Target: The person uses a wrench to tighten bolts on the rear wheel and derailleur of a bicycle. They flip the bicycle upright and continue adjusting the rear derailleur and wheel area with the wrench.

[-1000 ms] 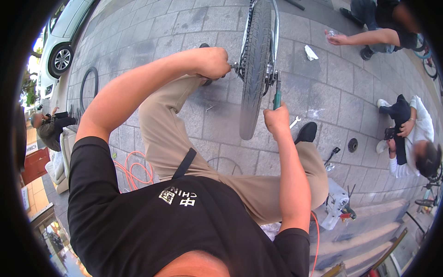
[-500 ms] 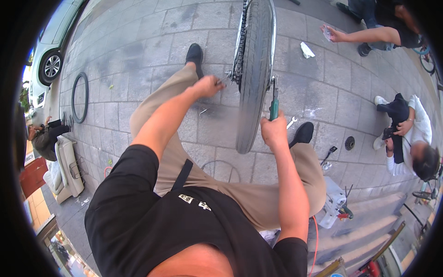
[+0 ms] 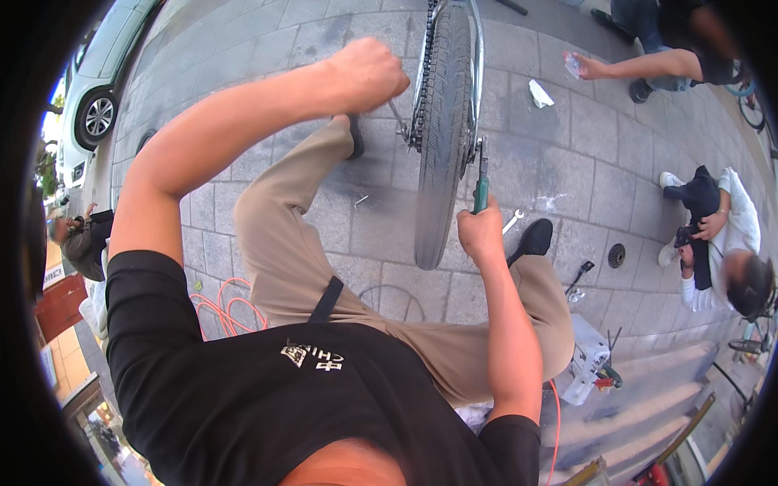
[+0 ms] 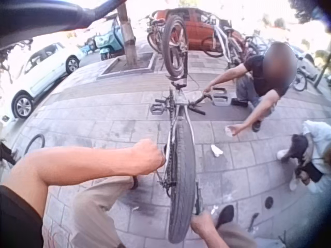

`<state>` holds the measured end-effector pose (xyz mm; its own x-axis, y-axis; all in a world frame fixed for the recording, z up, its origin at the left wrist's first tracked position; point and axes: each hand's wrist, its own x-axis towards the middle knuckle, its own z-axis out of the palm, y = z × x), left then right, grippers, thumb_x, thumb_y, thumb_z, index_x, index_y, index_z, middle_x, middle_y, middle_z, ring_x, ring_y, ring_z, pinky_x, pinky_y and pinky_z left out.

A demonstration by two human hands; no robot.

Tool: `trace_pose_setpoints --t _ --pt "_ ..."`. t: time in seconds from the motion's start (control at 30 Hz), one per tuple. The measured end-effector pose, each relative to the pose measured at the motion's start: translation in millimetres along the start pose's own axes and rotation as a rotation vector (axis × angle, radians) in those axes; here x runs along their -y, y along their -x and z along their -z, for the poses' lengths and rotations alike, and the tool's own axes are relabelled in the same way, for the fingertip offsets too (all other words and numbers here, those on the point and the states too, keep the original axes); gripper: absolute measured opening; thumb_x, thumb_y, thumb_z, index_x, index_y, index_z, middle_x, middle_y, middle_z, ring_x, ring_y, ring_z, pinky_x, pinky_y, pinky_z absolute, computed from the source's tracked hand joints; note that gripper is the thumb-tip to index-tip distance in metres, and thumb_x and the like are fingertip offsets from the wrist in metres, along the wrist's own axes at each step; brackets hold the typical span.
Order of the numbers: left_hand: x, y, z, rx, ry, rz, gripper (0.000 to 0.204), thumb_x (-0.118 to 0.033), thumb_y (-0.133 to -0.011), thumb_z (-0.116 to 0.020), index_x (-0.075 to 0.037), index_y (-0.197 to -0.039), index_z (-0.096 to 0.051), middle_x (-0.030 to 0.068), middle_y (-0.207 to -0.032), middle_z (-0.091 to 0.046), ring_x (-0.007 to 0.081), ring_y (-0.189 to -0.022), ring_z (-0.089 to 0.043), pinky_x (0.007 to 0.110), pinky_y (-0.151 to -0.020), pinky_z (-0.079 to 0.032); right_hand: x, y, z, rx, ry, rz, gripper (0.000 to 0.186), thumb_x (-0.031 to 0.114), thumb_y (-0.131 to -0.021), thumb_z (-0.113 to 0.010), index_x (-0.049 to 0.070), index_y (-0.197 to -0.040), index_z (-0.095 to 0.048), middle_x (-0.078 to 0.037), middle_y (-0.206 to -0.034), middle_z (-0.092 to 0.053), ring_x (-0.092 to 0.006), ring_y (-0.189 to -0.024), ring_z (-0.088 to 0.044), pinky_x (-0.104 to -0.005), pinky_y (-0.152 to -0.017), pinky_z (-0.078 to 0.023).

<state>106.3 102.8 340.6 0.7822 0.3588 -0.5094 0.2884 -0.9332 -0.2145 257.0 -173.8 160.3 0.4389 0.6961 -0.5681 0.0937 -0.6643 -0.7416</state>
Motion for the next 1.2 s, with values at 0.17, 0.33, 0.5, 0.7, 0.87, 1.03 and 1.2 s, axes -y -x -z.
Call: trace_pose_setpoints --t 0.17,0.33,0.5,0.7,0.87,1.03,1.2 --pt "-40 15 -49 0.329 0.456 0.132 0.029 -0.020 -0.096 -0.059 0.001 -0.106 -0.076 0.0226 -0.085 -0.074 0.0341 -0.086 -0.075 0.045 -0.073 -0.059 10 -6 -8 0.010 0.066 0.028 0.044 0.006 -0.083 -0.062 -0.006 -0.125 -0.057 -0.018 -0.087 -0.068 -0.0262 -0.072 -0.068 -0.0399 -0.065 -0.053" --pt "-46 55 -36 0.325 1.299 0.557 0.028 -0.007 -0.094 -0.052 0.008 -0.103 -0.074 0.0235 -0.083 -0.073 0.0346 -0.064 -0.068 0.044 -0.056 -0.052 22 3 -1 -0.038 0.122 0.057 0.043 0.006 -0.082 -0.064 -0.006 -0.123 -0.057 -0.018 -0.087 -0.068 -0.0274 -0.073 -0.069 -0.0411 -0.066 -0.053" --pt "-53 19 -55 0.318 0.470 -0.026 0.023 -0.010 -0.080 -0.066 0.005 -0.094 -0.075 0.0194 -0.088 -0.075 0.0371 -0.075 -0.072 0.048 -0.061 -0.055 19 0 1 0.002 0.056 -0.023 0.047 0.004 -0.082 -0.065 -0.006 -0.127 -0.056 -0.018 -0.088 -0.069 -0.0263 -0.073 -0.069 -0.0410 -0.065 -0.053" --pt "-167 56 -154 -0.305 1.221 0.566 0.023 -0.018 -0.084 -0.069 0.003 -0.076 -0.065 0.0249 -0.092 -0.073 0.0397 -0.086 -0.072 0.048 -0.075 -0.056 15 1 -2 0.003 -0.050 0.006 0.047 0.002 -0.084 -0.062 -0.005 -0.130 -0.056 -0.016 -0.088 -0.068 -0.0224 -0.070 -0.066 -0.0382 -0.062 -0.052" --pt "-181 -7 -252 -0.117 1.482 0.736 0.028 -0.027 -0.084 -0.071 0.001 -0.091 -0.072 0.0255 -0.094 -0.075 0.0432 -0.096 -0.072 0.049 -0.084 -0.056 8 5 -1 0.025 -0.127 -0.029 0.044 0.003 -0.086 -0.059 -0.005 -0.129 -0.057 -0.013 -0.088 -0.066 -0.0203 -0.069 -0.063 -0.0361 -0.063 -0.052" --pt "-122 -85 -287 -0.374 1.226 0.655 0.015 -0.024 -0.086 -0.067 -0.010 -0.091 -0.066 0.0214 -0.093 -0.073 0.0466 -0.093 -0.068 0.055 -0.079 -0.055 5 9 6 0.067 -0.122 -0.040 0.039 0.013 -0.094 -0.068 -0.003 -0.128 -0.059 -0.010 -0.098 -0.069 -0.0144 -0.087 -0.063 -0.0316 -0.078 -0.052" --pt "-51 -129 -301 -0.655 0.939 0.386 0.011 -0.017 -0.091 -0.065 -0.009 -0.089 -0.059 0.0175 -0.089 -0.068 0.0452 -0.085 -0.067 0.053 -0.073 -0.053 11 13 5 0.059 -0.180 -0.001 0.041 0.015 -0.093 -0.074 0.000 -0.129 -0.059 -0.008 -0.100 -0.070 -0.0131 -0.087 -0.061 -0.0311 -0.078 -0.052"
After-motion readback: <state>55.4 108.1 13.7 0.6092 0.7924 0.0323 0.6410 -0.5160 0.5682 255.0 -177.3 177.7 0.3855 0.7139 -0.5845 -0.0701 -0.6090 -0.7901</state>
